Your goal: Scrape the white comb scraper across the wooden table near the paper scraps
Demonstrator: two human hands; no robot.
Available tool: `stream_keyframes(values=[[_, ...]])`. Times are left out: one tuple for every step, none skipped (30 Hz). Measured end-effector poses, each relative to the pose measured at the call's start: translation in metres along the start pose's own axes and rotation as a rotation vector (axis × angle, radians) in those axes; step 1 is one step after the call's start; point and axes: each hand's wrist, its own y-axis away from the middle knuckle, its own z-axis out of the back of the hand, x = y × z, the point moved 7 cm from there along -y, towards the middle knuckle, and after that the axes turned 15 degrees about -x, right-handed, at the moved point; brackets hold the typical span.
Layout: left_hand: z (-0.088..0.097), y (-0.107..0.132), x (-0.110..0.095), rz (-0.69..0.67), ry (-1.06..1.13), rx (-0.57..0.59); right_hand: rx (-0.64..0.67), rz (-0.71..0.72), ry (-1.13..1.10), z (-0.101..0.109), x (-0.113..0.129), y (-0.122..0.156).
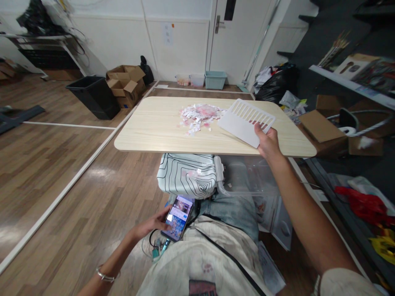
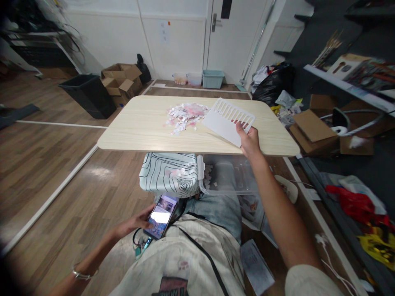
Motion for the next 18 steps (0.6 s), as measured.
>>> stream_keyframes(values=[[-0.001,0.0,-0.001,0.003,0.003,-0.012,0.003,0.003,0.002,0.0,0.001,0.0],[-0.002,0.001,-0.002,0.006,-0.001,-0.028,0.005,0.006,0.003,-0.001,0.001,0.0],[-0.003,0.001,-0.003,0.01,-0.012,-0.047,0.005,0.009,0.003,-0.001,0.001,0.0],[-0.004,0.001,-0.004,0.012,-0.026,-0.068,0.003,0.01,0.003,-0.001,0.001,0.0],[-0.006,0.002,-0.005,0.011,-0.042,-0.088,0.001,0.01,0.002,-0.001,0.001,0.0],[-0.007,0.002,-0.005,0.004,-0.063,-0.108,-0.003,0.009,0.002,-0.001,0.001,0.0],[-0.008,0.002,-0.006,-0.006,-0.092,-0.127,-0.006,0.008,0.0,-0.001,0.0,0.0],[-0.008,0.001,-0.006,-0.019,-0.126,-0.146,-0.008,0.007,-0.002,0.0,0.0,-0.001],[-0.008,0.001,-0.006,-0.032,-0.164,-0.162,-0.008,0.006,-0.006,0.0,-0.001,-0.001],[-0.009,0.0,-0.005,-0.046,-0.204,-0.174,-0.008,0.006,-0.009,0.0,-0.001,-0.002],[-0.009,0.0,-0.005,-0.059,-0.239,-0.182,-0.006,0.007,-0.012,0.0,-0.001,-0.002],[-0.009,-0.001,-0.005,-0.07,-0.266,-0.188,-0.004,0.008,-0.014,0.0,-0.001,-0.002],[-0.01,-0.001,-0.004,-0.081,-0.284,-0.193,-0.002,0.011,-0.014,0.0,-0.001,-0.002],[-0.01,-0.001,-0.005,-0.091,-0.298,-0.199,-0.002,0.013,-0.013,0.0,-0.001,-0.002],[-0.011,-0.001,-0.005,-0.098,-0.31,-0.207,-0.001,0.014,-0.009,0.0,-0.001,-0.002],[-0.012,-0.001,-0.006,-0.101,-0.32,-0.214,-0.001,0.014,-0.005,0.0,-0.001,-0.002],[-0.013,-0.001,-0.007,-0.101,-0.331,-0.221,-0.002,0.014,0.0,0.0,-0.001,-0.002],[-0.013,-0.001,-0.007,-0.101,-0.342,-0.227,-0.005,0.013,0.004,0.0,-0.001,-0.002]])
